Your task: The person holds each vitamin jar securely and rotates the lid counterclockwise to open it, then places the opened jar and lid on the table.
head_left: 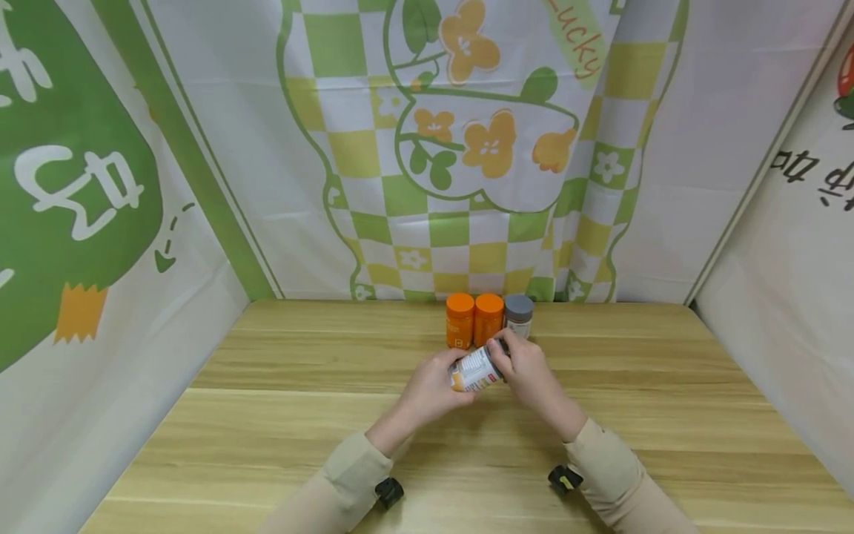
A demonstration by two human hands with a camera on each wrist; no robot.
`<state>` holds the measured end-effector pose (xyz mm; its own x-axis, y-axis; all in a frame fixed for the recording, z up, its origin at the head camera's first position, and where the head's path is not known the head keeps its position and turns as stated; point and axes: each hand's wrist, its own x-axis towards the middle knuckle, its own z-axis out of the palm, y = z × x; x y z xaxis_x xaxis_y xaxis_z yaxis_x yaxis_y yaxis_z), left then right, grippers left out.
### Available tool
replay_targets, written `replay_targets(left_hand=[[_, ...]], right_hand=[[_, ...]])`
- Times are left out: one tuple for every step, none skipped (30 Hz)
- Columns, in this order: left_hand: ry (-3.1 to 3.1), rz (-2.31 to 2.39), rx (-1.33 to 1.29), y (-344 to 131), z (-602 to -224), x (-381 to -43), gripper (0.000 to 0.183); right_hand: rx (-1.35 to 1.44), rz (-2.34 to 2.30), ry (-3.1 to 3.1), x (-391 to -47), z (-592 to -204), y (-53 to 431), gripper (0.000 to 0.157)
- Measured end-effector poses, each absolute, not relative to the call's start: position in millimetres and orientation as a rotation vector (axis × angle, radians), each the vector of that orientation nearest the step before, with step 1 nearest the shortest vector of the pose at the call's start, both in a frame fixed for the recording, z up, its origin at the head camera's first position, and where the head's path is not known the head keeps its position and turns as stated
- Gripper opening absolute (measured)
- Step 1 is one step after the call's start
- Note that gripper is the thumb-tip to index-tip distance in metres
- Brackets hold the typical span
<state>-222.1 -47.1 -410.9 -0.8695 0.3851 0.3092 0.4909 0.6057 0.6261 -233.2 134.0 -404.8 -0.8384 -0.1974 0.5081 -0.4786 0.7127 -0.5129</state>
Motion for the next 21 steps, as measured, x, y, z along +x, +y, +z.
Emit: replay_targets(left_hand=[[-2.687,-1.117,-0.727,-47.1,-410.4,-221.7,0.055],[-2.690,-1.115,-0.715,-46.9,-410.0,-221.3,0.055],[-2.694,-1.110,-0.704,-46.8,-409.6,-220.9,0.056],[-2.697,-1.100,-0.695,-46.6,-409.3,-220.5,0.056],[-2.699,-1.088,-0.689,-46.5,-408.8,-220.1,0.057],[-2.701,-1.071,-0.683,-46.4,-408.6,-219.7,0.057],[-2.700,-1.056,-0.683,-46.3,-408.3,-219.4,0.057],[-2.697,-1.038,-0.684,-46.2,-408.1,-219.2,0.057],[-2.693,-1.022,-0.686,-46.2,-408.0,-219.1,0.057],[-2.687,-1.009,-0.691,-46.2,-408.0,-219.0,0.057],[-2.680,-0.998,-0.695,-46.3,-408.1,-219.1,0.057],[-2.672,-0.987,-0.698,-46.3,-408.2,-219.1,0.057],[-2.665,-0.982,-0.702,-46.3,-408.4,-219.3,0.058],[-2.661,-0.980,-0.707,-46.4,-408.5,-219.3,0.058],[-2.657,-0.981,-0.707,-46.4,-408.9,-219.4,0.058],[-2.653,-0.988,-0.708,-46.5,-409.0,-219.4,0.058],[-2.651,-0.996,-0.707,-46.6,-409.0,-219.3,0.058],[-2.648,-1.006,-0.706,-46.7,-409.0,-219.1,0.058],[-2.647,-1.014,-0.704,-46.6,-408.9,-218.9,0.058],[-2.646,-1.019,-0.702,-46.8,-408.8,-218.6,0.058],[-2.644,-1.024,-0.700,-46.6,-408.7,-218.4,0.058]], right_hand=[[0.518,0.920,-2.502,-233.2,-404.4,134.0,0.028],[0.513,0.926,-2.503,-233.2,-403.8,133.9,0.029],[0.507,0.936,-2.505,-233.1,-403.3,133.8,0.031],[0.501,0.950,-2.507,-232.9,-402.6,133.8,0.033],[0.498,0.960,-2.510,-232.7,-402.0,133.9,0.035],[0.496,0.964,-2.516,-232.9,-401.5,133.9,0.038],[0.498,0.969,-2.521,-233.0,-400.9,134.1,0.040],[0.500,0.981,-2.525,-233.1,-400.3,134.2,0.041],[0.504,0.991,-2.531,-233.2,-399.8,134.4,0.042],[0.508,0.997,-2.534,-233.3,-399.3,134.6,0.042],[0.514,1.003,-2.535,-233.4,-398.8,134.8,0.040],[0.520,1.005,-2.534,-233.5,-398.2,135.0,0.038],[0.527,1.009,-2.529,-233.5,-397.7,135.2,0.035],[0.533,1.010,-2.526,-233.7,-397.5,135.4,0.031],[0.539,1.005,-2.522,-233.7,-397.1,135.6,0.028],[0.548,0.997,-2.519,-234.0,-397.2,136.0,0.025],[0.556,0.990,-2.518,-234.3,-397.2,136.3,0.024],[0.565,0.984,-2.519,-234.6,-397.2,136.7,0.023],[0.574,0.982,-2.523,-235.0,-397.2,137.3,0.024],[0.583,0.974,-2.529,-235.3,-397.3,137.7,0.025],[0.593,0.966,-2.532,-235.5,-397.2,138.3,0.027]])
